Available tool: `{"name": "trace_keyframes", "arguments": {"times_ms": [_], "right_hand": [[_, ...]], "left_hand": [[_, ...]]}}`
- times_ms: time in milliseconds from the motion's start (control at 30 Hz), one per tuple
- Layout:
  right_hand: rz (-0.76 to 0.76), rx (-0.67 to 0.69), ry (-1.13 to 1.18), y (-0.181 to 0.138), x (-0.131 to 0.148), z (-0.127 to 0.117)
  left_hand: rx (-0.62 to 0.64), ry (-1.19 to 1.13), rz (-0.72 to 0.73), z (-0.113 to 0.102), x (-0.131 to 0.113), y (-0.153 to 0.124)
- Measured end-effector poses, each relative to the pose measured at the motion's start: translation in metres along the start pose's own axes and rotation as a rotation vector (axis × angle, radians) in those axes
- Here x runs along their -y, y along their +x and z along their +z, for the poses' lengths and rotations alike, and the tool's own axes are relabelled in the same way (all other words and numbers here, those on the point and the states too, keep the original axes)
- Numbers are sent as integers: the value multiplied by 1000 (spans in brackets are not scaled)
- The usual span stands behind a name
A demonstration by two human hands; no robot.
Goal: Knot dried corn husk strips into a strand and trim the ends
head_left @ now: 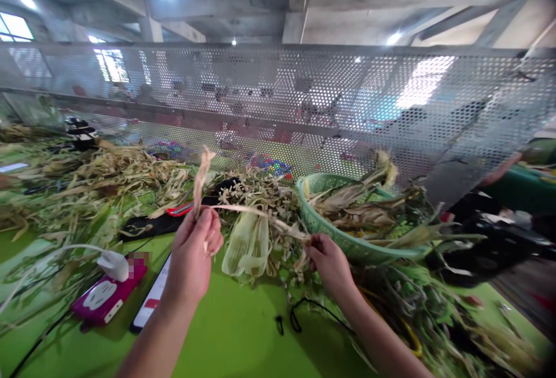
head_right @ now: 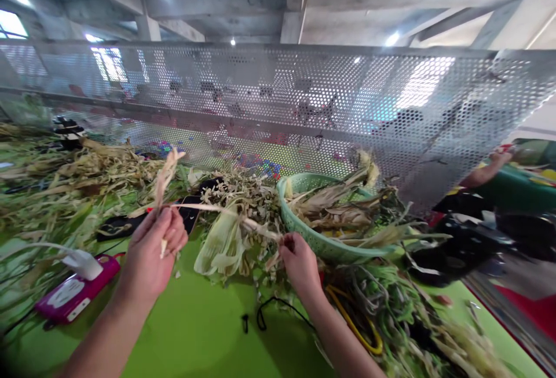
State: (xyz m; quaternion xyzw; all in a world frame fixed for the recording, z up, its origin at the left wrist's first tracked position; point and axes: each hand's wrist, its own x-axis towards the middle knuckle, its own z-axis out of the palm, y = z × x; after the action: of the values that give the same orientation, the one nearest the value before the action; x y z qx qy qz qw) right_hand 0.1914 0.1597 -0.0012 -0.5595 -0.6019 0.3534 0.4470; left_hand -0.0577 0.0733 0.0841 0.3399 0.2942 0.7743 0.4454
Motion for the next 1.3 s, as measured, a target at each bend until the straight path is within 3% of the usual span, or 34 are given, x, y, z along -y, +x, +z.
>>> {"name": "trace_keyframes", "arguments": {"times_ms": [167, 233, 367, 433, 533, 667, 867, 1100, 1300], "right_hand": [[-49, -57, -155, 6, -14, -3], [-81, -65, -227, 7, -15, -4], [-140, -76, -430, 0, 1, -4], [-192, -117, -481, -9, 16, -3], [-288, -92, -302, -25, 42, -1], [-214, 128, 19, -44, 68, 4], [-141, 307, 273, -50, 79, 7], [-37, 300, 379, -46, 75, 9], [-22, 228, 397, -43, 71, 9]], "left_hand": [[-159, 23, 326, -10, -40, 2], [-225, 38, 365, -13, -44, 3], [-92, 46, 6, -10, -17, 0], [34, 82, -198, -5, 3, -4], [134, 163, -340, 4, 29, -15], [215, 259, -448, 10, 49, -30], [407, 302, -536, 16, 67, -44], [506, 222, -607, 12, 74, -47], [514, 106, -781, 8, 67, -42]]}}
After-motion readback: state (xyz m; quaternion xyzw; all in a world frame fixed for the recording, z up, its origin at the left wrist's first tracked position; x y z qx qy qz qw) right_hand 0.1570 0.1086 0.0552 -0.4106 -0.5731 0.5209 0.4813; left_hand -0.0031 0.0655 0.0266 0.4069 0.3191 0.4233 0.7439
